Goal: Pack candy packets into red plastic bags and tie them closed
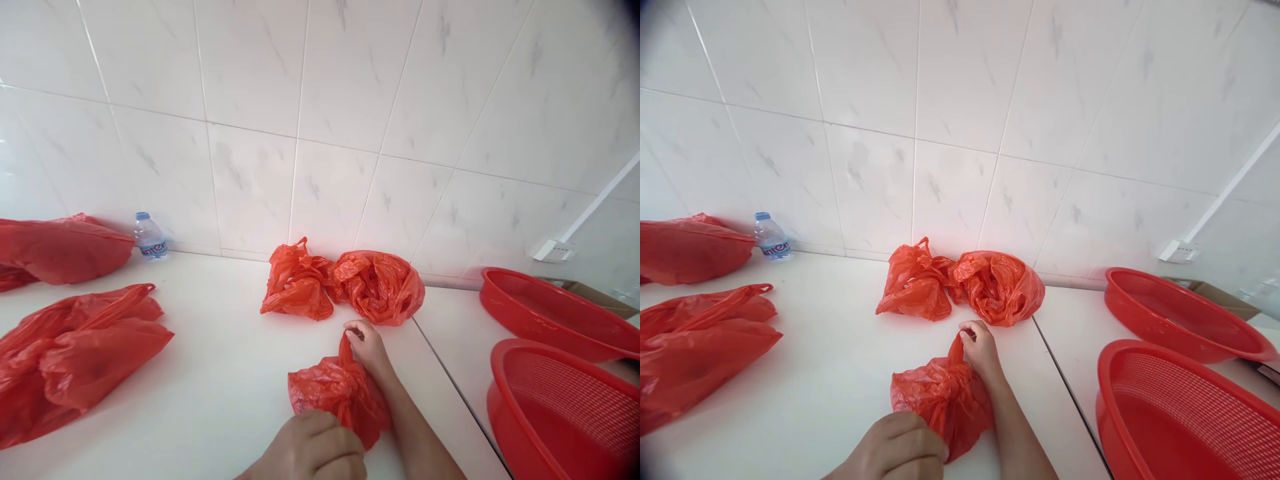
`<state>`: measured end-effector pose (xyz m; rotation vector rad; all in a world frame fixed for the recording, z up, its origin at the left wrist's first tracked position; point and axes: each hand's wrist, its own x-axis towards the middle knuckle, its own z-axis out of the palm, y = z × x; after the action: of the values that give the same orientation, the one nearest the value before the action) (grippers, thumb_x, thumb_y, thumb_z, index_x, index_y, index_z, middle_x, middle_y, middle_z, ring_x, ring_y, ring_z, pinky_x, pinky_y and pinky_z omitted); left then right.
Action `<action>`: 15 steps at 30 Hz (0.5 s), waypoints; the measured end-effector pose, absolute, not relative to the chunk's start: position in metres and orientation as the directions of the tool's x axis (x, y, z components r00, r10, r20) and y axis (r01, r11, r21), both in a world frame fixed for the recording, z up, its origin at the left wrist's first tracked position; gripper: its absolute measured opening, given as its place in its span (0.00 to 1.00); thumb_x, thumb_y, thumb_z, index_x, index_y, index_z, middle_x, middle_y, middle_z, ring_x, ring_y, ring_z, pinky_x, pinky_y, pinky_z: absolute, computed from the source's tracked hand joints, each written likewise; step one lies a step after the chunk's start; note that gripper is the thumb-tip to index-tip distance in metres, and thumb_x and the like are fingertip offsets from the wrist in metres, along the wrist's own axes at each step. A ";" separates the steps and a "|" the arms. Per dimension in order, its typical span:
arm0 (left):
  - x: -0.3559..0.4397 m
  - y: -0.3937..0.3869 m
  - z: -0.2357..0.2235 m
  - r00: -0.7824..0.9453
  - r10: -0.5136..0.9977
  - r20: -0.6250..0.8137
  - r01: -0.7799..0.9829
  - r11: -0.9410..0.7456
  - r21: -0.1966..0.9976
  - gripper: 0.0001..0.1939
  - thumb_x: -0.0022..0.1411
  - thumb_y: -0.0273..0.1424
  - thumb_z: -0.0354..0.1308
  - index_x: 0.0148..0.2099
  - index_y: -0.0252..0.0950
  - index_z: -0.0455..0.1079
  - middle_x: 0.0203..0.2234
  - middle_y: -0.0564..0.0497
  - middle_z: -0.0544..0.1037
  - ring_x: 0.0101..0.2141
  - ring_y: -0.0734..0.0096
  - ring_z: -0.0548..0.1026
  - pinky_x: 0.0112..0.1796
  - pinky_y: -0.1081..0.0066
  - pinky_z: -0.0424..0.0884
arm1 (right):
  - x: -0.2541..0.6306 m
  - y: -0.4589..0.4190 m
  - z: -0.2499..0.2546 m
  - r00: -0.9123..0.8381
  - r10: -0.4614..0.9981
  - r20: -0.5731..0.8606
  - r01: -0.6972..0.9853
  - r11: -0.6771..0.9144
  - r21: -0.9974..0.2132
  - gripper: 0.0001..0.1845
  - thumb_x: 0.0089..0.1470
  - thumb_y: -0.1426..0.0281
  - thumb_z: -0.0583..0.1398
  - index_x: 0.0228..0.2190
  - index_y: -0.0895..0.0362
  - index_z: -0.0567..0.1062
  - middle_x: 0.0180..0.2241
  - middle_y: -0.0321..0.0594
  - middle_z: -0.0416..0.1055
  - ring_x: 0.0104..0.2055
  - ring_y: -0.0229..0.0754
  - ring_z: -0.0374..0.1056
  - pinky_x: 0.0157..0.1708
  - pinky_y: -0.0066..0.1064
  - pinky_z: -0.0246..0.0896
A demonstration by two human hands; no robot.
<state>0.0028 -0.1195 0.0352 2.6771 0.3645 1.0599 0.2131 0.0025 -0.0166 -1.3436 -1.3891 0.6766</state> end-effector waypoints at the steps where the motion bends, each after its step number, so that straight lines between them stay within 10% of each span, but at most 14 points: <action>1: 0.004 -0.116 0.034 0.700 0.322 0.637 0.163 -0.941 0.298 0.16 0.65 0.28 0.50 0.54 0.39 0.65 0.41 0.41 0.79 0.38 0.61 0.76 0.40 0.63 0.70 | 0.215 0.002 -0.018 0.168 0.946 0.279 0.354 0.206 -0.912 0.13 0.45 0.63 0.59 0.34 0.54 0.76 0.35 0.41 0.74 0.39 0.45 0.68 0.43 0.37 0.62; 7: 0.017 -0.092 0.018 0.700 0.582 0.414 0.534 -0.811 0.237 0.38 0.56 0.45 0.58 0.65 0.43 0.50 0.61 0.28 0.55 0.55 0.28 0.62 0.45 0.42 0.65 | 0.229 0.004 -0.023 0.140 0.968 0.210 0.356 0.149 -0.922 0.19 0.46 0.56 0.58 0.35 0.56 0.75 0.39 0.46 0.74 0.45 0.51 0.68 0.48 0.42 0.59; 15: -0.025 -0.086 0.022 0.637 0.652 0.411 0.597 -0.755 0.272 0.15 0.58 0.37 0.57 0.49 0.45 0.69 0.33 0.48 0.76 0.30 0.66 0.75 0.33 0.71 0.69 | 0.249 0.020 -0.043 0.149 0.989 0.012 0.442 -0.056 -0.895 0.24 0.42 0.53 0.59 0.39 0.53 0.75 0.46 0.44 0.73 0.50 0.51 0.67 0.48 0.38 0.61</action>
<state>-0.0247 -0.0863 0.0218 2.7408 1.0500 0.7559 0.2487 0.0195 -0.0429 -1.6225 -1.4071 0.8584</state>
